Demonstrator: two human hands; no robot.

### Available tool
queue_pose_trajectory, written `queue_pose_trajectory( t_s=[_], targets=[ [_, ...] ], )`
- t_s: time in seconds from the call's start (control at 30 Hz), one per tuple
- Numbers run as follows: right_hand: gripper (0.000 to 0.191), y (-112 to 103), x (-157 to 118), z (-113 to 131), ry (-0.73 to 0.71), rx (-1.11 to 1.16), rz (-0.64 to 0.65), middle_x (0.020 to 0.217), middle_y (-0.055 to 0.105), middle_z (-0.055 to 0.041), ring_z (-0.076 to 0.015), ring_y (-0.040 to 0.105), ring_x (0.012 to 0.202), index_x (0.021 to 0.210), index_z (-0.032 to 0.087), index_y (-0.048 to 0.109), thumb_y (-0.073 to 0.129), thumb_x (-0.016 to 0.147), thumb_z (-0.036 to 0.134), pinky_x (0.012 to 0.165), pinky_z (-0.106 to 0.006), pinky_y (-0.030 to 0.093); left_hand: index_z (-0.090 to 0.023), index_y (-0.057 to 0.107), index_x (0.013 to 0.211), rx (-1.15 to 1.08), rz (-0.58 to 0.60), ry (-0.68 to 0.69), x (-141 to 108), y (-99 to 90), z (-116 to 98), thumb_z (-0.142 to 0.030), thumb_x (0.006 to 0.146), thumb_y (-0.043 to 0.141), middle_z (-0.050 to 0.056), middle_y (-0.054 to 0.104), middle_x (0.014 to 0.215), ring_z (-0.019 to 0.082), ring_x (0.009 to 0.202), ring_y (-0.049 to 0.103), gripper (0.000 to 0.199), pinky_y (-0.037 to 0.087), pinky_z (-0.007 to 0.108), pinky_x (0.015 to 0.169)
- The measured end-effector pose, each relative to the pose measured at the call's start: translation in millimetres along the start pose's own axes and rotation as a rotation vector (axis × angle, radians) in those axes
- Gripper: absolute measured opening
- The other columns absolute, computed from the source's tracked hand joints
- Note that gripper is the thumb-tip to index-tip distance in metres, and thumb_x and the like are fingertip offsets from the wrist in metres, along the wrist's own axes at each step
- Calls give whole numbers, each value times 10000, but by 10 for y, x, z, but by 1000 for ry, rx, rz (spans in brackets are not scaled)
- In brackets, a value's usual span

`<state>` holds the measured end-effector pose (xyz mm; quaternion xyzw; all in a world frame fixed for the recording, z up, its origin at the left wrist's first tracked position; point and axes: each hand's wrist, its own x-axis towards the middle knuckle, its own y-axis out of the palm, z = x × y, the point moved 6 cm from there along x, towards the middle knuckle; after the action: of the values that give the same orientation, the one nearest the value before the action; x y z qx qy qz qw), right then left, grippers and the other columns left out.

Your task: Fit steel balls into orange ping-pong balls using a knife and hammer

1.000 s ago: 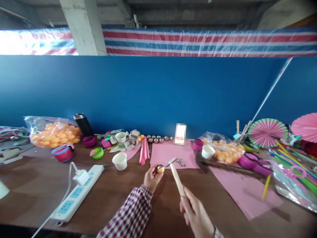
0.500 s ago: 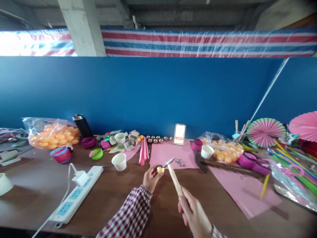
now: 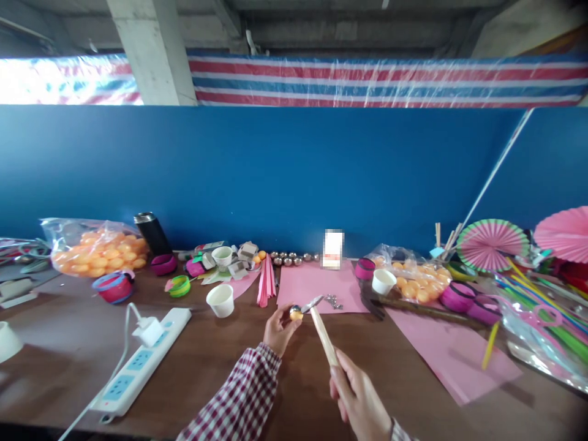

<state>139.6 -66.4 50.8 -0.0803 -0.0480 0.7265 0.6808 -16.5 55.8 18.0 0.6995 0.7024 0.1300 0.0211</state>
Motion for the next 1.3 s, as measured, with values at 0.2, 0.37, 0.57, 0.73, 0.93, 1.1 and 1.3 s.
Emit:
queue_pose_trajectory(
  t_s=[0.2,0.37,0.57,0.73,0.93,1.1,1.3],
  targets=[
    [422,-16,9,33,-9,30,-4,555,403,65,-15,287,326,1164,191,340,326,830,449,301,-124,226,-137,562,1017,14,32,48,13,-16,0,-216,596,651,107,599,1031,202,928,571,437,425,352,863],
    [412,15,24,32,-9,11,15,554,409,65,-18,290,325,1163,191,351,325,834,438,306,-128,225,-138,555,1028,-15,41,14,17,-8,32,-236,613,642,96,622,985,198,908,580,435,427,353,856],
    [442,6,17,66,-11,-21,-21,536,402,64,-30,298,327,1184,184,350,318,830,446,306,-137,248,-141,565,1016,5,52,28,16,11,19,-249,613,644,89,624,990,199,923,574,425,429,340,856],
    [438,-22,5,74,-31,-41,-50,562,413,61,-30,312,340,1213,208,322,306,838,434,322,-138,274,-147,556,1031,2,25,45,18,-12,-21,-266,622,633,87,594,1056,204,990,540,433,414,328,880],
    [436,38,13,29,-44,-54,-1,545,421,61,-26,306,327,1198,193,345,305,837,434,307,-133,263,-130,549,1027,-11,7,13,18,-25,-20,-250,618,641,93,618,984,202,922,570,436,440,349,843],
    [439,47,9,57,-54,-30,-37,545,409,63,-24,308,336,1213,194,327,310,841,424,312,-128,271,-131,553,1008,-55,17,-9,18,-33,14,-239,597,658,91,625,951,191,856,593,437,458,346,808],
    [432,46,-7,64,-78,-51,-104,542,402,60,-27,292,333,1198,201,356,297,840,434,314,-136,271,-116,571,974,-151,-9,-91,5,-15,30,-243,578,679,100,635,926,198,857,592,430,480,328,757]
  ],
)
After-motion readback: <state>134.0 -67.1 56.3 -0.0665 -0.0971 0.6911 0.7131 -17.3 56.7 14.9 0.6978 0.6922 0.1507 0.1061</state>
